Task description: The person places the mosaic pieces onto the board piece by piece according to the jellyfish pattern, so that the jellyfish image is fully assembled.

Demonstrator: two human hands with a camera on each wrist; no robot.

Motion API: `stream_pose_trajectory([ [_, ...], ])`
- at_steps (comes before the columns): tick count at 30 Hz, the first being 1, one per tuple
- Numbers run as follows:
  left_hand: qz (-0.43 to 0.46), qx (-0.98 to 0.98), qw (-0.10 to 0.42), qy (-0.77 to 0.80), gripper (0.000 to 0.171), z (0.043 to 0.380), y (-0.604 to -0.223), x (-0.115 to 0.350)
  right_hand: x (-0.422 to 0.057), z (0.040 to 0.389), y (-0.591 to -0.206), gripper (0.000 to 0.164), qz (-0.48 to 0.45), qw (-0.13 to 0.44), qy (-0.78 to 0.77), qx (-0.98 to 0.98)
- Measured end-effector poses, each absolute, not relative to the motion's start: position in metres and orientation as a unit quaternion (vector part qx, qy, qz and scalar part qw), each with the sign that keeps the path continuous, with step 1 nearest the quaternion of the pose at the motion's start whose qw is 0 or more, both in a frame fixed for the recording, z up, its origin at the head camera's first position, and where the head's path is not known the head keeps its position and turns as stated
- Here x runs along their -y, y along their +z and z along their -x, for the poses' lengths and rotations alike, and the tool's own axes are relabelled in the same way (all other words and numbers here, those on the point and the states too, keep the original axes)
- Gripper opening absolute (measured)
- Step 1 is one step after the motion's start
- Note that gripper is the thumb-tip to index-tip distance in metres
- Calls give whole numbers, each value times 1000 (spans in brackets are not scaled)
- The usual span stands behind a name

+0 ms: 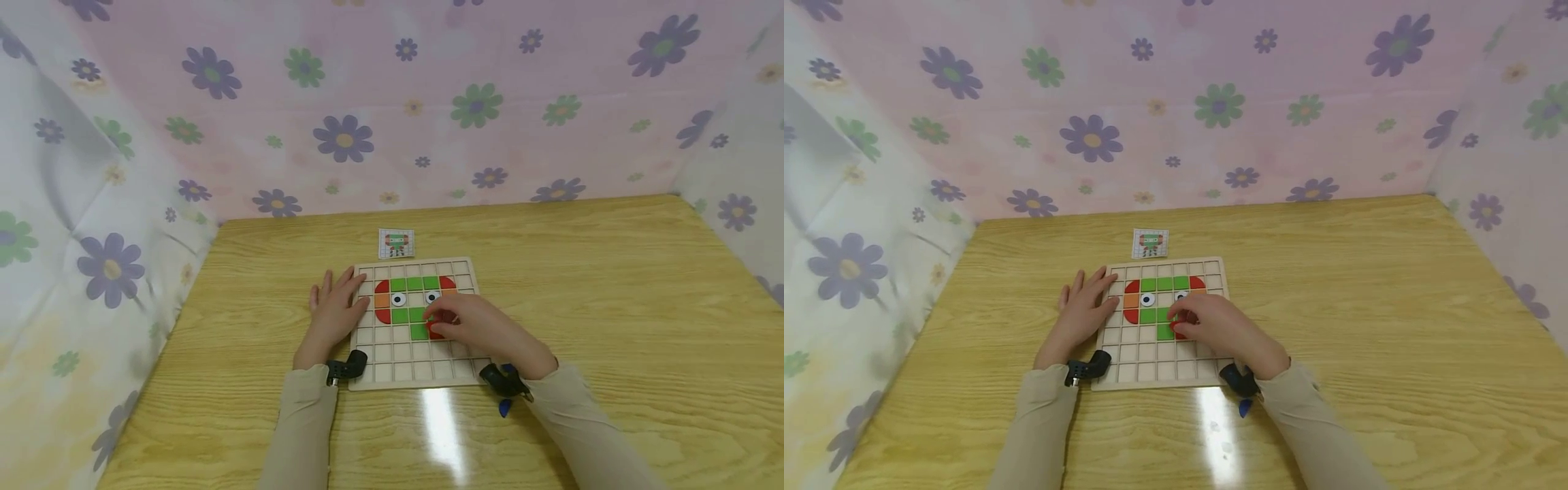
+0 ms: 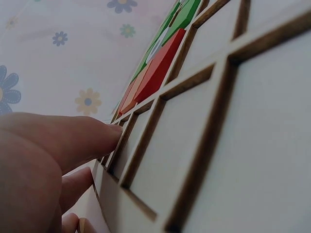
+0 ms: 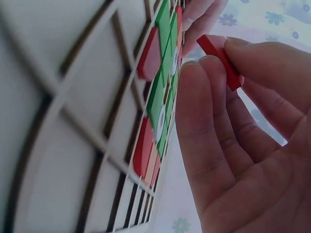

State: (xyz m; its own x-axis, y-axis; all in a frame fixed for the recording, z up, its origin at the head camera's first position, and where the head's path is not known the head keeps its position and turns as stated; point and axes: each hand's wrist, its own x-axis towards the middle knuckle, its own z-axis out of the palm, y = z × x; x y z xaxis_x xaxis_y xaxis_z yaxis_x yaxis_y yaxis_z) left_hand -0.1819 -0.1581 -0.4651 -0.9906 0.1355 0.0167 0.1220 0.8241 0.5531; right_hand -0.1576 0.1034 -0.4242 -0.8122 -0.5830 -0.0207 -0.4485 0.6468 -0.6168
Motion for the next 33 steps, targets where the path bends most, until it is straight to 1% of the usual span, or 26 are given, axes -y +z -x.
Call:
stream_pose_trajectory([
  [3,-68,-955,15,289,47,183,-467,158,-97,161,-425,10,295,108,-304,-900],
  [10,-67,-953,14,296,46,184,-467,157,-83,167,-426,9,314,104,-311,-891],
  [14,-68,-953,16,296,46,184,-467,158,-78,170,-430,10,333,105,-300,-888],
  [22,-64,-955,12,288,46,183,-467,158,-68,170,-430,14,335,99,-277,-895],
  [33,-64,-958,8,278,46,182,-464,158,-53,172,-432,15,348,82,-259,-897],
])
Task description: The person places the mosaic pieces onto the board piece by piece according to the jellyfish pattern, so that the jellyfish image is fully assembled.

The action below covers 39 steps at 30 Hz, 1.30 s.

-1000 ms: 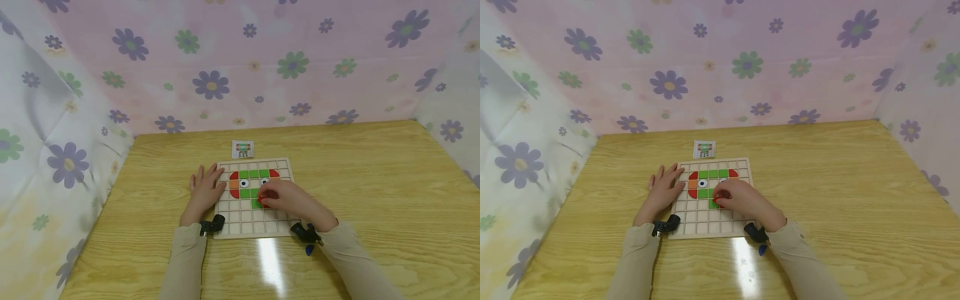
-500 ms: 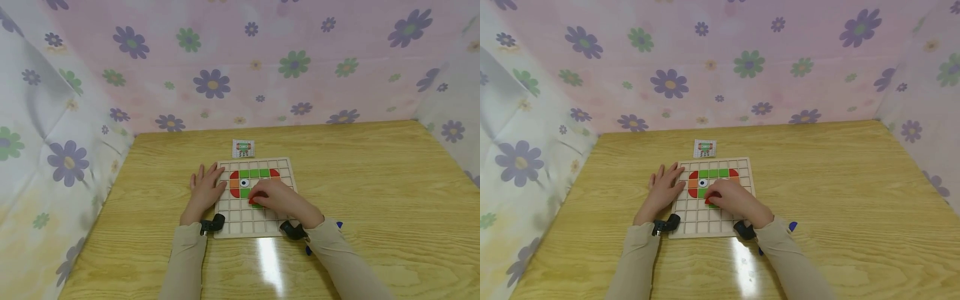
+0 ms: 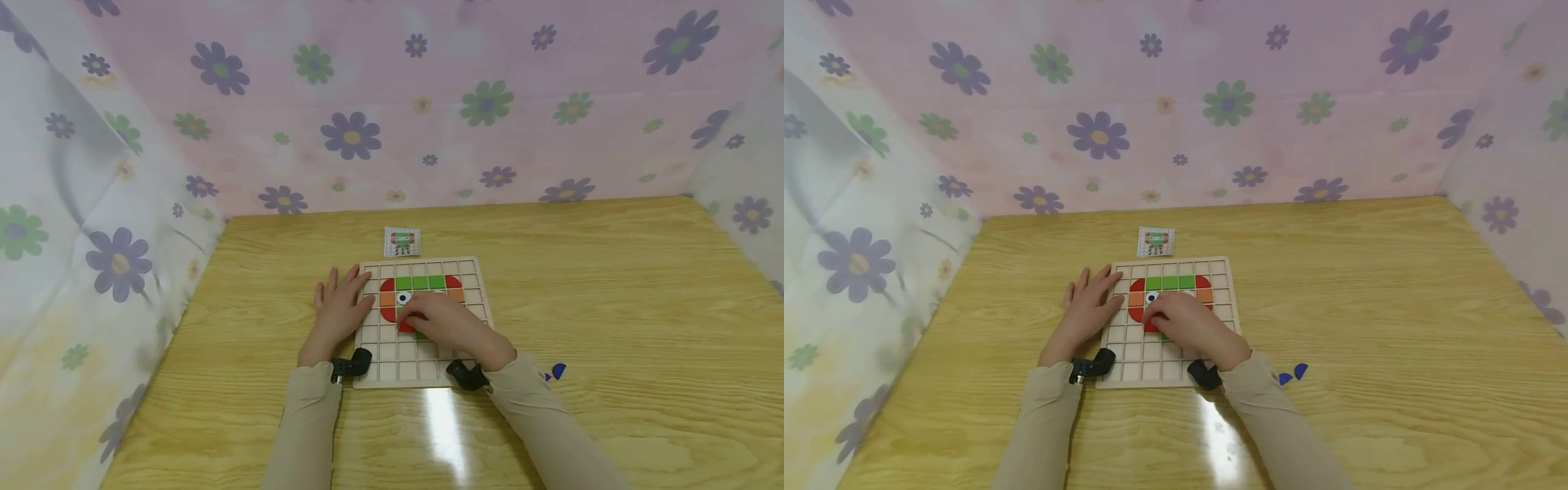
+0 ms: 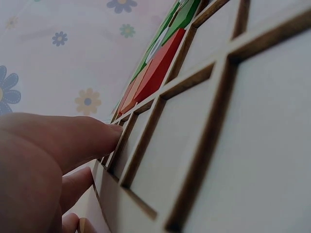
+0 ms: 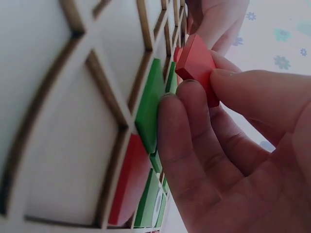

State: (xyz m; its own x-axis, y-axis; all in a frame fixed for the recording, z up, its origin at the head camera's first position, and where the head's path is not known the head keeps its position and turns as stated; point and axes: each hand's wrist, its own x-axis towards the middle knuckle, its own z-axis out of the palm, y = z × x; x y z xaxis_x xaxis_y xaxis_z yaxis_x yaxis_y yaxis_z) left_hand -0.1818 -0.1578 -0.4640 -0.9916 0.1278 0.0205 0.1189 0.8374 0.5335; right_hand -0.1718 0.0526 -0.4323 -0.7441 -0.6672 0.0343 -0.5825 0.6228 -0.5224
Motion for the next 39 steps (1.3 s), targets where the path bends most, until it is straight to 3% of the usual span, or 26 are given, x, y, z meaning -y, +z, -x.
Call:
stream_pose_trajectory([
  [28,-67,-956,15,285,46,182,-463,156,-48,167,-435,15,335,87,-230,-909],
  [39,-66,-956,14,285,46,182,-465,157,-52,168,-434,8,307,93,-256,-912],
])
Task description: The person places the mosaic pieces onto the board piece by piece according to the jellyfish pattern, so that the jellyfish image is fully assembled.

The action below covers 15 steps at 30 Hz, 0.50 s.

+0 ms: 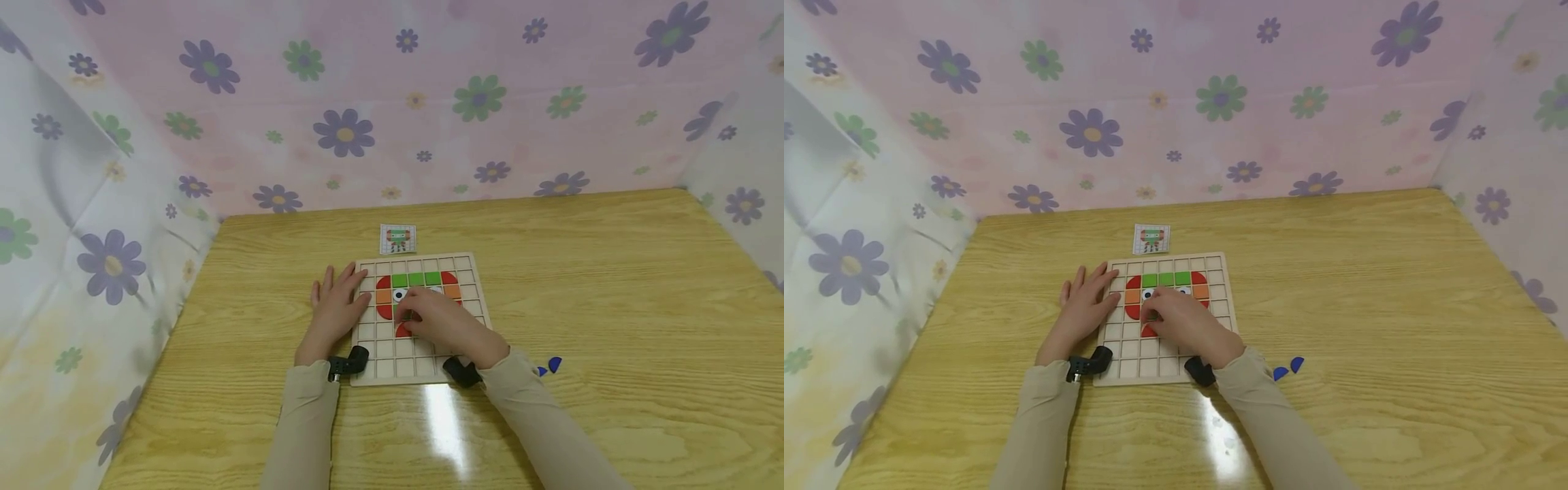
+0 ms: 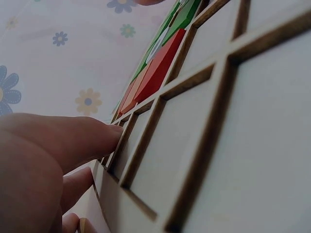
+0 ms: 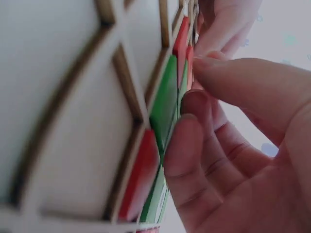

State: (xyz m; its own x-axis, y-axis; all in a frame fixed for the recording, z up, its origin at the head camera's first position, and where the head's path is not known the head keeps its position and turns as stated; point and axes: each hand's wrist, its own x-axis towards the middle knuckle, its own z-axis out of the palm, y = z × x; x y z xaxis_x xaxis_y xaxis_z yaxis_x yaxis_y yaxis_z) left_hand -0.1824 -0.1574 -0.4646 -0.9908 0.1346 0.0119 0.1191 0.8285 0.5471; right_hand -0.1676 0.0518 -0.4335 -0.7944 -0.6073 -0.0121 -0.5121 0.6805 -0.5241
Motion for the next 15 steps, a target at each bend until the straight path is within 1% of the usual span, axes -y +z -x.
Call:
stream_pose_trajectory([
  [7,-67,-955,15,289,47,183,-464,157,-65,176,-431,8,276,107,-286,-911],
  [15,-65,-955,12,289,46,182,-465,157,-77,182,-432,11,273,113,-287,-911],
])
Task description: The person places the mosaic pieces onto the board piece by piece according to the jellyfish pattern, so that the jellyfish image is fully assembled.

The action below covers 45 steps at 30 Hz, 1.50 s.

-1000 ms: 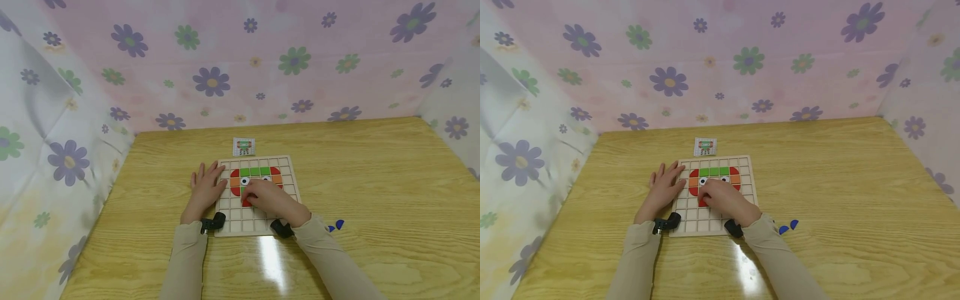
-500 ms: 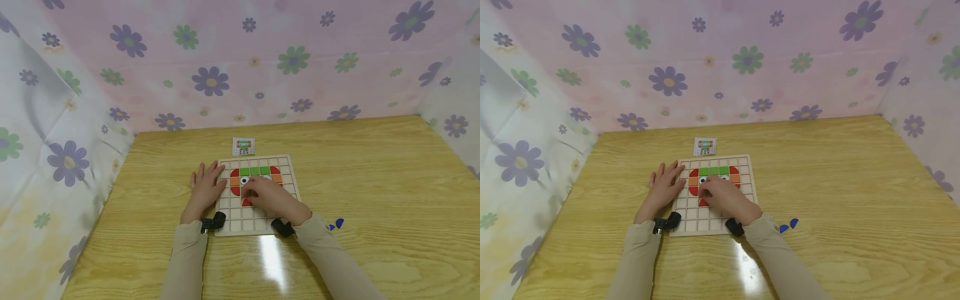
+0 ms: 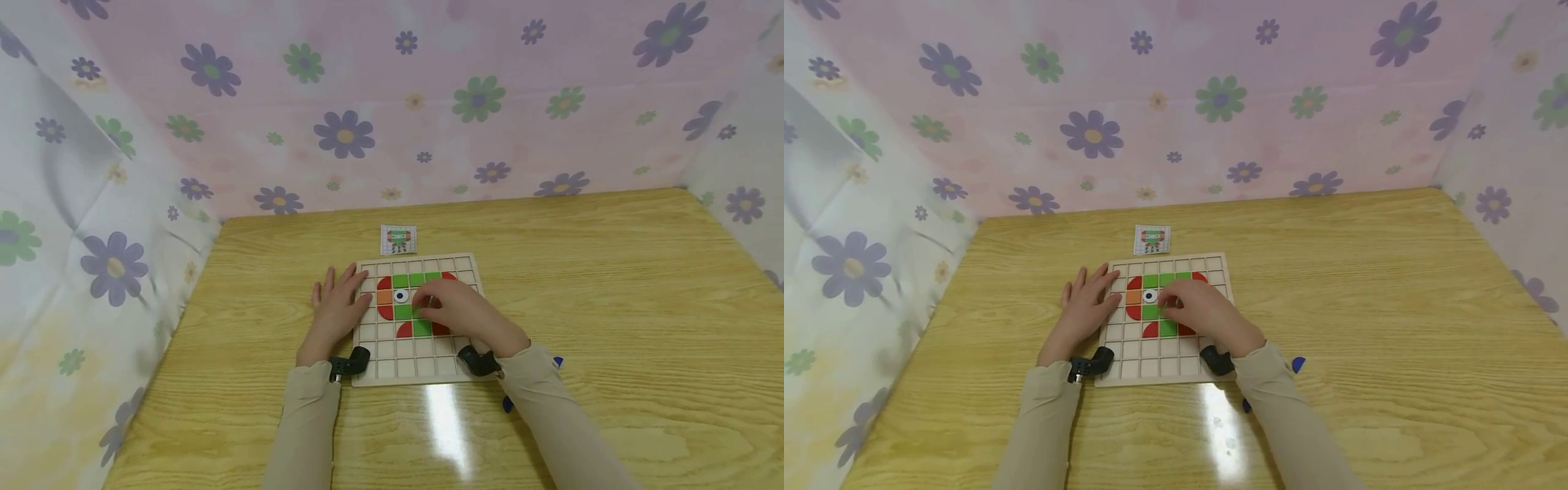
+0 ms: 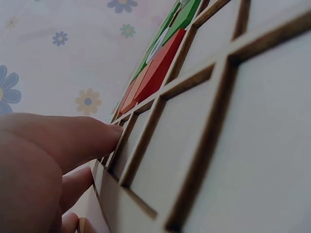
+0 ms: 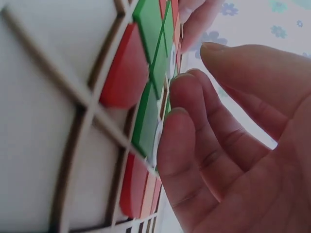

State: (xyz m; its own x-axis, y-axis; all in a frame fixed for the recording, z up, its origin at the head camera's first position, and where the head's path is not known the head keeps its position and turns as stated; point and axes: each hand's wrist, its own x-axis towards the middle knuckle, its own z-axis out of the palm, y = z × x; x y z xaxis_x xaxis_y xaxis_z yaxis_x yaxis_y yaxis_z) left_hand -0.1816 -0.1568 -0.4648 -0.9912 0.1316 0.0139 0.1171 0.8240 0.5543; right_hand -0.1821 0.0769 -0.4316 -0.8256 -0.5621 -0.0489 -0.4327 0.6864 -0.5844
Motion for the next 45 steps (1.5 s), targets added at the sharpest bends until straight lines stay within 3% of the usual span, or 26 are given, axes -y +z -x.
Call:
stream_pose_trajectory([
  [45,-51,-957,31,282,42,183,-466,156,-124,161,-426,7,252,91,-295,-917],
])
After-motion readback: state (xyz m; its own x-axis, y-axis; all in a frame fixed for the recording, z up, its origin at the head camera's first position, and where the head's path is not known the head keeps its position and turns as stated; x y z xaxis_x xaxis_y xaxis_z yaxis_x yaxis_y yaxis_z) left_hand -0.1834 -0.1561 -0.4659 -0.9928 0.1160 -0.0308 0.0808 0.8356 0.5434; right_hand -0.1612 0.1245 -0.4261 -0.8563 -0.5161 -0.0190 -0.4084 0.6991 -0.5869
